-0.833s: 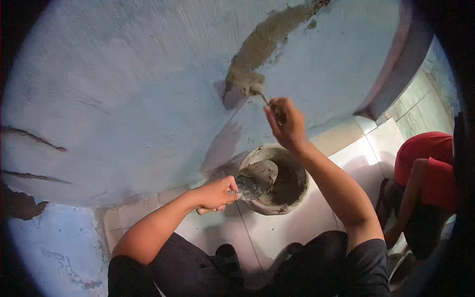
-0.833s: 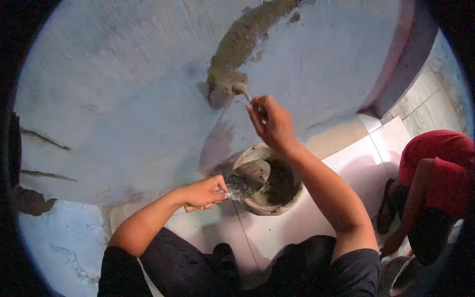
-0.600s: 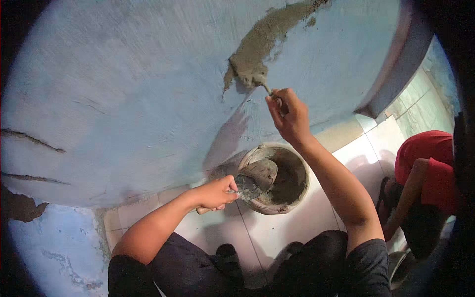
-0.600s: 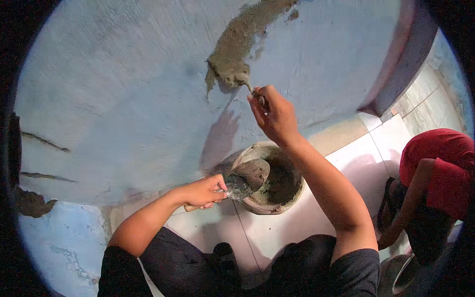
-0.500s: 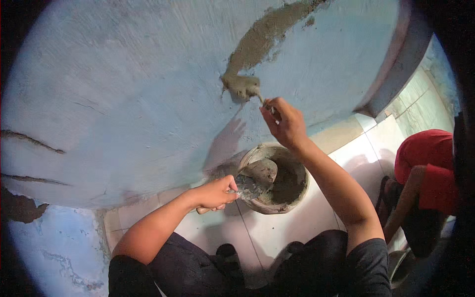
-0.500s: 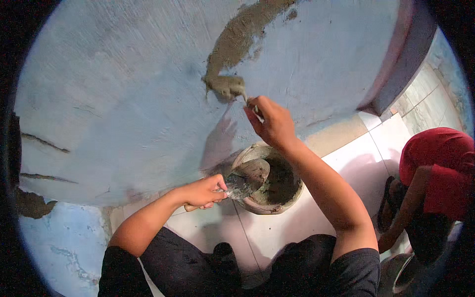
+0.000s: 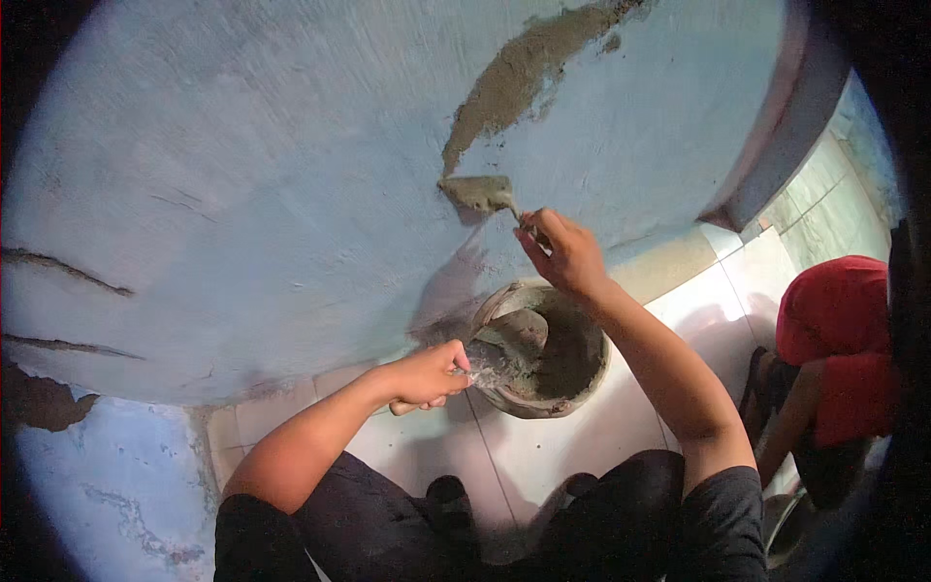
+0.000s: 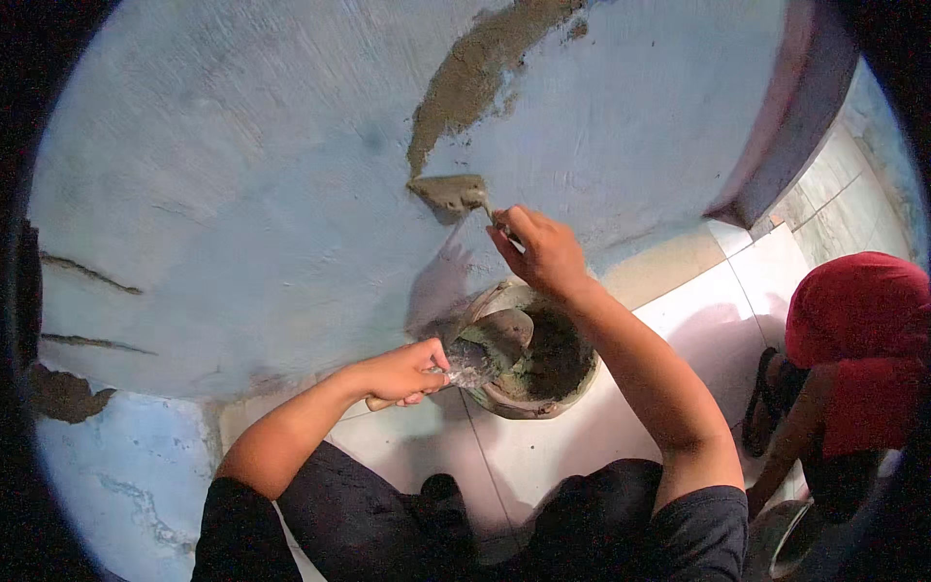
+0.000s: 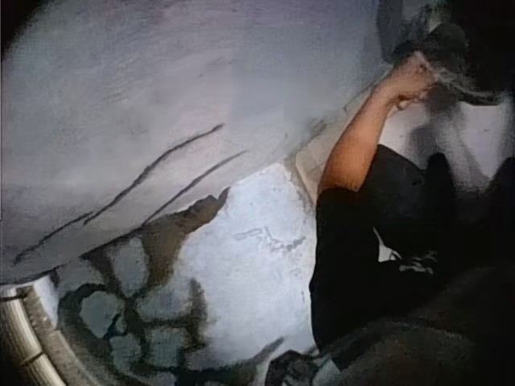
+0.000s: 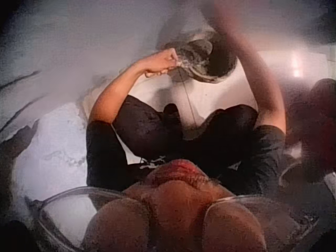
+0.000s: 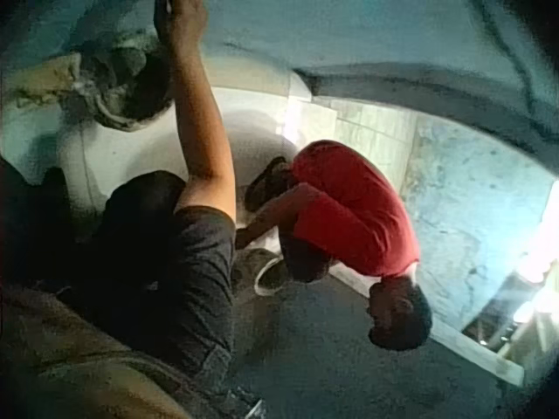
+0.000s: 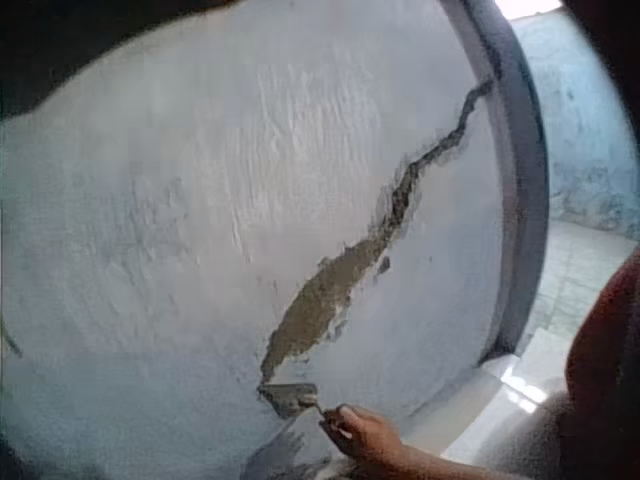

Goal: The person patches a vertical crack in a cement wall by applying wet mortar mix from a bucket into the crack with a trowel.

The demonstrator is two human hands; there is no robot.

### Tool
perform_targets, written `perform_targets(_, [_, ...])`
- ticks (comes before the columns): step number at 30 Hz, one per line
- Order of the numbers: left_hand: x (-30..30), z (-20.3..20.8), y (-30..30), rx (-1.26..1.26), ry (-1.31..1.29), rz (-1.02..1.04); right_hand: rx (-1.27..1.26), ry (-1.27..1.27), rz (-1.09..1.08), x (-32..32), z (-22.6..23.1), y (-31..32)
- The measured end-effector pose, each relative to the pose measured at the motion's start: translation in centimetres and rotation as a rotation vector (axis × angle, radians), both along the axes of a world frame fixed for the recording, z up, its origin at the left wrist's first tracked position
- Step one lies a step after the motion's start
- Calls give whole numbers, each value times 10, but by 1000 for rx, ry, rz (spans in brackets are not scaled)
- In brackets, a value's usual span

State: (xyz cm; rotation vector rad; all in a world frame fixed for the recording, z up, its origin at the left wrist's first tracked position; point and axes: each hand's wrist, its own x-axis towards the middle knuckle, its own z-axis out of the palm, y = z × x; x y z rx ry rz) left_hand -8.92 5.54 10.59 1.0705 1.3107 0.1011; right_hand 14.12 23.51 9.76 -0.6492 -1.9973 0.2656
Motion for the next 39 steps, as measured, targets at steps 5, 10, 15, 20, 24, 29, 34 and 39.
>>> perform_targets(5, [3,3,1,-3,-3,0,-115,129,19,2,-4,2])
perform_targets(10, [2,3,0,13,18,-2,-92,12,-37,1,1,-2])
perform_targets(15, [0,0,2,20,8,-29,-112,10,-5,5,-7,1])
perform_targets(20, [2,5,2,30,54,-44,-84,-25,-17,1,-8,-1])
perform_targets(24, [-2,0,1,26,5,-19,-67,36,4,1,-7,3])
perform_targets(29, [0,2,0,20,10,-22,-49,15,14,1,-6,-2])
perform_targets(34, [1,3,2,55,14,-55,-81,29,-14,2,-3,-1])
perform_targets(39, [0,2,-1,31,9,-29,-46,2,10,1,0,-4])
